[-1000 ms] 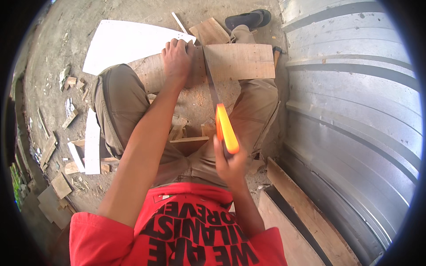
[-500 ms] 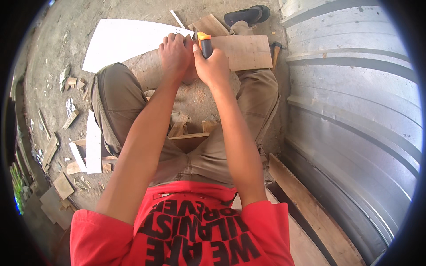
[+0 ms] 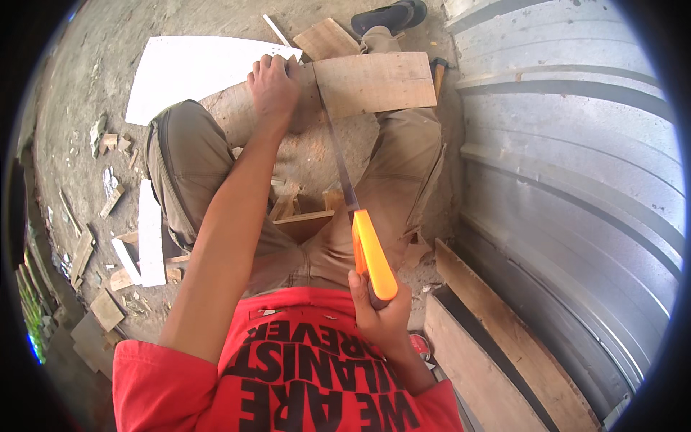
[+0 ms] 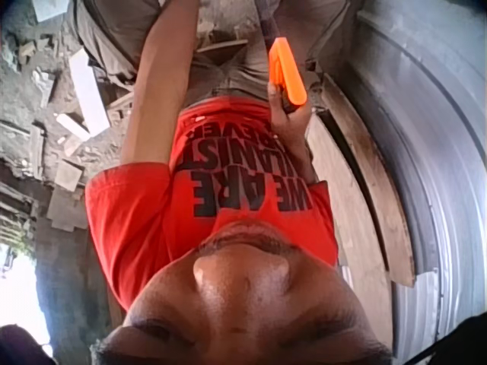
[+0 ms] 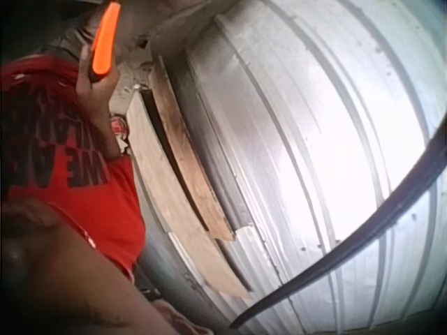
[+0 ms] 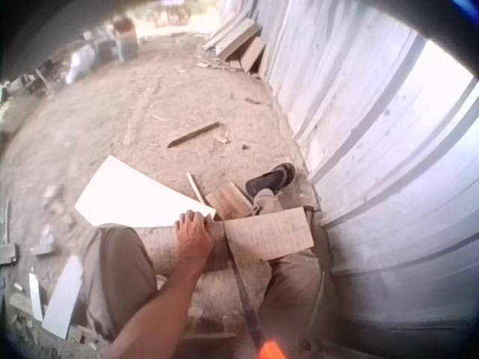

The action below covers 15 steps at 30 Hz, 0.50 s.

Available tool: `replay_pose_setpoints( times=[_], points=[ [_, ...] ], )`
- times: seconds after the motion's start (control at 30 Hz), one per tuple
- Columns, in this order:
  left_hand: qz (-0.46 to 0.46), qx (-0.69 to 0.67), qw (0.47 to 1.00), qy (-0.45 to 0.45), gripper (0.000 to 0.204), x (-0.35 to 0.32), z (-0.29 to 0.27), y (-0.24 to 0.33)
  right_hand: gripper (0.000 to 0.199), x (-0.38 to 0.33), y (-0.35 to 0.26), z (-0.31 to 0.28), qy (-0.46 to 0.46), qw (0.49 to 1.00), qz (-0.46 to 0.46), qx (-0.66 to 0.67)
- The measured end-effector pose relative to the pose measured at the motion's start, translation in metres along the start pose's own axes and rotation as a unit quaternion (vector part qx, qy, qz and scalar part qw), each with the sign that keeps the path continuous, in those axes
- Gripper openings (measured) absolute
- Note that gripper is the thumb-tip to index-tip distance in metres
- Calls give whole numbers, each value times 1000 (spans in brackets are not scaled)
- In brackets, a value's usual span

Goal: The person sits on the ground and uses a hand saw to cut a piece of wood. They then use a hammer to assemble the cut pieces into a small wooden box structure.

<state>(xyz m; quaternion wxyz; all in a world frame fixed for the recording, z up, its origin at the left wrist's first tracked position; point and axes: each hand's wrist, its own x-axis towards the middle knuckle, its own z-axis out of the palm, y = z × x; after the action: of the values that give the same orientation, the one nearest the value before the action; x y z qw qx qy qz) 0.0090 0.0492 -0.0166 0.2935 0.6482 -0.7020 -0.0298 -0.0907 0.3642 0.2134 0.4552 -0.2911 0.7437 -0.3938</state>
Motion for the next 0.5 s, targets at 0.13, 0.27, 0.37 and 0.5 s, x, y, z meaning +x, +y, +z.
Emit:
replay_pose_setpoints(
  times=[0.13,0.27,0.37,0.5],
  points=[
    [-13,-13,999,-38,29,-2,-9,1,25,128,7,48,-16,994,-99,-48],
    [-14,-24,998,-55,31,9,-13,13,44,256,4,113,38,975,-183,-115],
    [-3,-9,1000,-12,27,6,-6,10,47,255,9,115,43,974,-198,-97],
    [-13,6,1000,-3,27,-2,4,-8,28,149,27,74,7,985,-163,-60]
  ],
)
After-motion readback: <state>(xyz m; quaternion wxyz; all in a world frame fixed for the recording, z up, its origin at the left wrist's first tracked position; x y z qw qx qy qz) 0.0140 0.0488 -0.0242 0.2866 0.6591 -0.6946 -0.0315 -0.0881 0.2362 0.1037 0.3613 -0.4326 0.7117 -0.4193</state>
